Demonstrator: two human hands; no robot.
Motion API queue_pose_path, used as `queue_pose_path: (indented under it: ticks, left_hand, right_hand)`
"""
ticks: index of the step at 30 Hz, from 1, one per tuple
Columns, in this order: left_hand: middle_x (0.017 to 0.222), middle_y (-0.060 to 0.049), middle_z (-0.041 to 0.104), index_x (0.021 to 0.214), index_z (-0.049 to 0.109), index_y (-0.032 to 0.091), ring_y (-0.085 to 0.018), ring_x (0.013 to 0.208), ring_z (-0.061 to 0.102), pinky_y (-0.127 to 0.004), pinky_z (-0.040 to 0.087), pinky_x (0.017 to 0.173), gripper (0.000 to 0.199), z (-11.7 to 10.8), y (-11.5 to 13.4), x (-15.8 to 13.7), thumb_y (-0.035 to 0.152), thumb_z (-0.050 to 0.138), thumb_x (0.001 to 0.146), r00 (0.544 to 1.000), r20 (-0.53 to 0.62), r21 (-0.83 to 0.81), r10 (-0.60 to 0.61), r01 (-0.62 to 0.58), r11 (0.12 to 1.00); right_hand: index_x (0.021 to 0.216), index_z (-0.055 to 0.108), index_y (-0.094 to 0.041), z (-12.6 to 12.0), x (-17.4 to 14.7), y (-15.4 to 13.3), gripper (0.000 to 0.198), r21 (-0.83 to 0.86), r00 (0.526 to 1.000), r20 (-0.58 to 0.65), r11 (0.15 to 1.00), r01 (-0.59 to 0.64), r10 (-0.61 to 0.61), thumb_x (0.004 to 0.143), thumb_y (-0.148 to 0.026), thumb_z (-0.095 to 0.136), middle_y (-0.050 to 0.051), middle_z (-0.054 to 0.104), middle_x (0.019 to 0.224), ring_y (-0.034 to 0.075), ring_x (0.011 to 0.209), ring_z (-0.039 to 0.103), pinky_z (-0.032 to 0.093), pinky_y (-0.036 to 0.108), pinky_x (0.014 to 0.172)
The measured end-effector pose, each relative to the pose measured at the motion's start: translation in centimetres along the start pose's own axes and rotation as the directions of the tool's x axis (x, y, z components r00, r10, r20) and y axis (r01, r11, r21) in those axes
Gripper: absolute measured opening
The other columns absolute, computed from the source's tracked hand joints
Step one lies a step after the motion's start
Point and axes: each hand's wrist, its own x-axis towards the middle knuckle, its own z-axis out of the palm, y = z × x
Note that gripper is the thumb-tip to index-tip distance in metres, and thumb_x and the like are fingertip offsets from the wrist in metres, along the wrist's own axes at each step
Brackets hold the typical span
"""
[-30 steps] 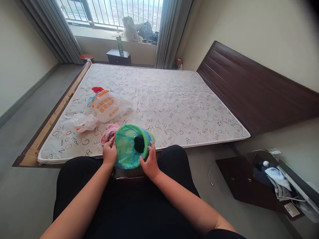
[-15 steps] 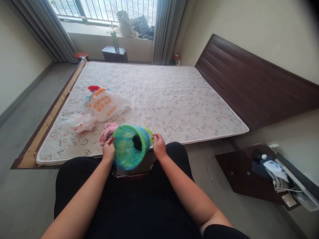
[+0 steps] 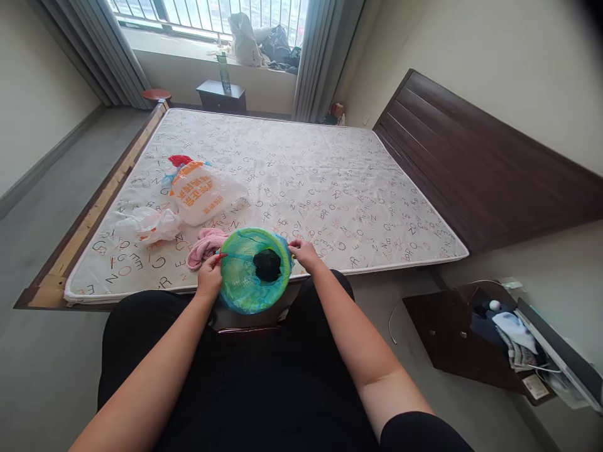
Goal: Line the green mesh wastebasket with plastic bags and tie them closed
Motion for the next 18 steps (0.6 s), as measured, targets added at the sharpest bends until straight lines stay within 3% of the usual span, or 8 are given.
queue_pose_path:
  ticks: [5, 10, 13, 15, 18]
  left_hand:
    - [0.114, -0.014, 0.071, 0.104, 0.079, 0.017, -0.03, 0.113, 0.064, -0.046, 0.047, 0.109, 0.05, 0.2, 0.1, 0.4, 0.061, 0.062, 0.089, 0.974, 0.02, 0.125, 0.225, -0.226, 0.966]
    - [0.116, -0.013, 0.07, 0.107, 0.08, 0.019, -0.029, 0.116, 0.064, -0.047, 0.046, 0.113, 0.043, 0.3, 1.0, 0.5, 0.053, 0.057, 0.095, 0.945, 0.072, 0.165, 0.32, -0.328, 0.93]
    - [0.118, -0.012, 0.071, 0.106, 0.08, 0.021, -0.028, 0.118, 0.063, -0.047, 0.044, 0.116, 0.037, 0.3, 2.2, 0.6, 0.048, 0.056, 0.096, 0.924, 0.096, 0.178, 0.371, -0.382, 0.907]
    - [0.116, -0.011, 0.072, 0.103, 0.08, 0.021, -0.028, 0.119, 0.062, -0.047, 0.042, 0.118, 0.033, 0.3, 2.8, 1.0, 0.045, 0.059, 0.095, 0.928, 0.102, 0.145, 0.359, -0.371, 0.917]
    - [0.118, -0.009, 0.073, 0.1, 0.077, 0.021, -0.027, 0.121, 0.062, -0.043, 0.042, 0.118, 0.025, 0.2, 3.0, 2.1, 0.04, 0.067, 0.085, 0.987, 0.051, -0.055, 0.153, -0.15, 0.987]
  right_hand:
    - [0.083, 0.053, -0.023, -1.4, -0.8, -2.5, 0.032, 0.147, 1.0, 0.02, 0.989, -0.006, 0.003, 0.064, -0.04, 0.073, -0.005, 0.058, 0.075, 0.012, 0.07, 0.055, 0.051, 0.028, 0.068]
    - [0.082, 0.053, -0.023, -1.8, -2.1, -4.7, 0.039, 0.211, 0.993, 0.118, 0.976, -0.05, 0.025, 0.064, -0.045, 0.08, -0.009, 0.045, 0.063, 0.009, 0.058, 0.044, 0.045, 0.023, 0.056]
    - [0.084, 0.054, -0.022, -1.5, -2.6, -5.2, 0.044, 0.153, 0.981, 0.183, 0.984, -0.093, 0.065, 0.069, -0.053, 0.082, -0.007, 0.05, 0.066, 0.008, 0.055, 0.045, 0.039, 0.022, 0.049]
    - [0.083, 0.053, -0.022, -1.3, -2.7, -5.2, 0.046, 0.03, 0.974, 0.19, 0.991, -0.132, 0.124, 0.069, -0.051, 0.086, -0.005, 0.056, 0.067, 0.01, 0.056, 0.05, 0.038, 0.022, 0.047]
    - [0.088, 0.056, -0.023, -1.3, -2.5, -4.8, 0.042, -0.102, 0.965, 0.148, 0.974, -0.204, 0.217, 0.07, -0.04, 0.09, -0.003, 0.062, 0.068, 0.012, 0.057, 0.056, 0.04, 0.022, 0.045]
